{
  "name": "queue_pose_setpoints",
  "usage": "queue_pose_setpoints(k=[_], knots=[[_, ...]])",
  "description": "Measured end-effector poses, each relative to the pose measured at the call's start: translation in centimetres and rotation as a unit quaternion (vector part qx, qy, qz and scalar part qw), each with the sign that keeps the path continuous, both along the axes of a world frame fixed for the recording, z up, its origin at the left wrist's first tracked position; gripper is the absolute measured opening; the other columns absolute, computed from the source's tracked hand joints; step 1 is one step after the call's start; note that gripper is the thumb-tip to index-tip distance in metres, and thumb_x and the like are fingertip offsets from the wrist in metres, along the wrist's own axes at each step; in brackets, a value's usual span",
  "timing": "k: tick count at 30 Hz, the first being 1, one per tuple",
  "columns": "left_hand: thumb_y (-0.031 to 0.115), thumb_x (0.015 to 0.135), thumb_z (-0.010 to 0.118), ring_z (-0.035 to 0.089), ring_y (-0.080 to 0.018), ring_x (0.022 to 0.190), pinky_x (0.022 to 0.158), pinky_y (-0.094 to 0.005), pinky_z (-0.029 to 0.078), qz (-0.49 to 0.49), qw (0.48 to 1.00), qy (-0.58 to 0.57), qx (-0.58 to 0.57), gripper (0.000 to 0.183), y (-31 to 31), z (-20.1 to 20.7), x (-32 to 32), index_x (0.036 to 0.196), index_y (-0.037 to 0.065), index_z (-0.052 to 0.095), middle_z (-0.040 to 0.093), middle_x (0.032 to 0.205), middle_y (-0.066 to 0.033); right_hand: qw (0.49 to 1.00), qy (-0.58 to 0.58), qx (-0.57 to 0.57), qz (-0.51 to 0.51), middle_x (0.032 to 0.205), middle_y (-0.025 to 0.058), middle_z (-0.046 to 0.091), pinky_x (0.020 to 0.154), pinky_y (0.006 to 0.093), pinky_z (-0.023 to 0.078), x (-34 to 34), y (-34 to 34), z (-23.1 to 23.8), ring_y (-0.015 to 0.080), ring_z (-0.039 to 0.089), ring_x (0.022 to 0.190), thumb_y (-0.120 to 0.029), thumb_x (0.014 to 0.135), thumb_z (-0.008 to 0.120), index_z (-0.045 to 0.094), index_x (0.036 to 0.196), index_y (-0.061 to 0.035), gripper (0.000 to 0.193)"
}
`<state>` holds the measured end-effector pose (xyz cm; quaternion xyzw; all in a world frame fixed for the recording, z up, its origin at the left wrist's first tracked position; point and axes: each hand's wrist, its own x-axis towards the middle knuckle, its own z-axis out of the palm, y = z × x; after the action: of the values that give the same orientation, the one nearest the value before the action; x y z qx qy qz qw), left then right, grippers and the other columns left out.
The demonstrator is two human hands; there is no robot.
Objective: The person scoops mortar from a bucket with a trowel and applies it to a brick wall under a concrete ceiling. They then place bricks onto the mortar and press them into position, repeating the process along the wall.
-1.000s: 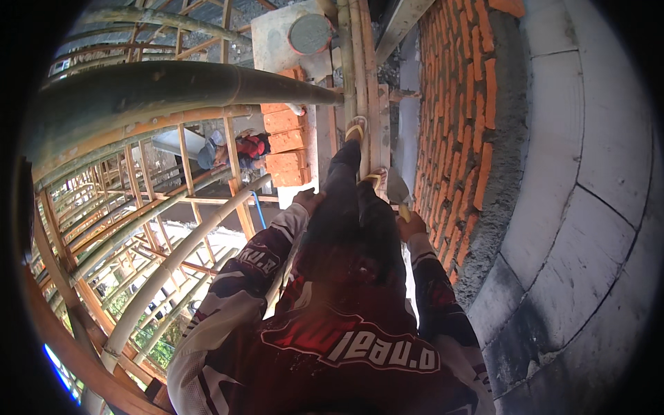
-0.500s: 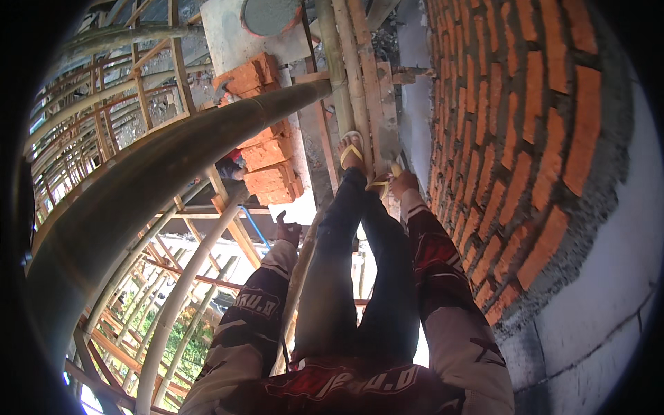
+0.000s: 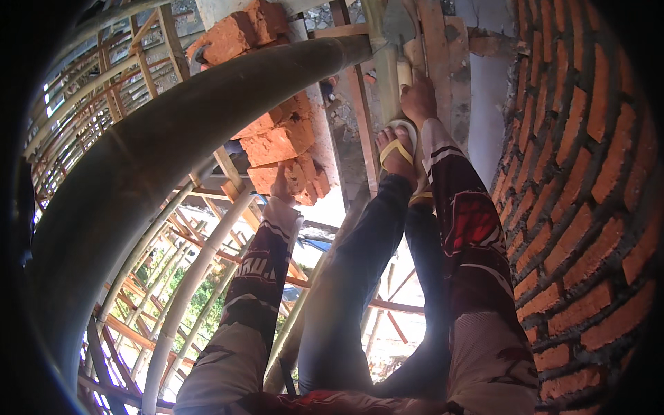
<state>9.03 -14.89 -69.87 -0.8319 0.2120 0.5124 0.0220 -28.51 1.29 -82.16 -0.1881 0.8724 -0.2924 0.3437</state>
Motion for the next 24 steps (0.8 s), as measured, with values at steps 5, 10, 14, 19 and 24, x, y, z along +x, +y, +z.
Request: queue_pose_setpoints(k=[5, 10, 14, 19, 24], knots=[[0.063, 0.088, 0.065, 0.049, -0.0341, 0.129, 0.104, -0.0532, 0.042, -0.003, 0.991, 0.128, -0.025, 0.084, -4.4, -6.3, -2.0, 0.150, 0.009, 0.044, 0.050, 0.143, -0.0151, 0.988, -0.090, -0.118, -0.051, 0.131, 0.0294, 0.057, 0.106, 0.0488, 0.044, 1.5, 2.2, -3.6, 0.0463, 0.053, 0.122, -0.015, 0.089, 0.063, 0.047, 0.142, 0.0030, 0.059], [0.060, 0.090, 0.064, 0.049, -0.0296, 0.130, 0.105, -0.0489, 0.042, -0.003, 0.964, 0.263, -0.042, 0.080, -4.9, -8.6, -10.0, 0.150, 0.011, 0.045, 0.051, 0.144, -0.0126, 0.993, -0.007, -0.001, -0.119, 0.138, 0.0312, 0.052, 0.115, 0.0503, 0.036, 4.2, 4.4, 2.6, 0.0488, 0.046, 0.133, -0.022, 0.089, 0.064, 0.046, 0.144, 0.0012, 0.063], [0.057, 0.091, 0.062, 0.050, -0.0260, 0.130, 0.106, -0.0454, 0.043, 0.040, 0.949, 0.294, -0.107, 0.076, -1.8, -0.5, -9.2, 0.150, 0.012, 0.045, 0.051, 0.144, -0.0105, 0.983, -0.110, -0.038, -0.144, 0.130, 0.0298, 0.055, 0.101, 0.0491, 0.047, 6.2, 8.0, 11.7, 0.0445, 0.056, 0.119, -0.020, 0.090, 0.065, 0.043, 0.146, -0.0003, 0.064], [0.054, 0.093, 0.061, 0.050, -0.0215, 0.131, 0.107, -0.0411, 0.044, 0.171, 0.860, 0.470, -0.101, 0.071, 6.5, 15.3, -1.3, 0.150, 0.014, 0.046, 0.051, 0.145, -0.0080, 0.976, -0.110, -0.143, -0.118, 0.094, 0.0176, 0.066, 0.078, 0.0379, 0.052, 12.7, 13.0, 21.9, 0.0289, 0.067, 0.089, -0.022, 0.094, 0.066, 0.050, 0.132, 0.0031, 0.048], [0.058, 0.092, 0.057, 0.064, -0.0254, 0.111, 0.097, -0.0422, 0.053, 0.056, 0.719, 0.663, 0.202, 0.072, 11.7, 26.2, 0.5, 0.146, 0.011, 0.049, 0.059, 0.139, -0.0121, 0.904, -0.422, 0.010, -0.074, 0.124, 0.0156, 0.060, 0.087, 0.0322, 0.051, 17.0, 15.5, 35.4, 0.0189, 0.062, 0.105, -0.033, 0.095, 0.068, 0.044, 0.144, -0.0035, 0.062]])
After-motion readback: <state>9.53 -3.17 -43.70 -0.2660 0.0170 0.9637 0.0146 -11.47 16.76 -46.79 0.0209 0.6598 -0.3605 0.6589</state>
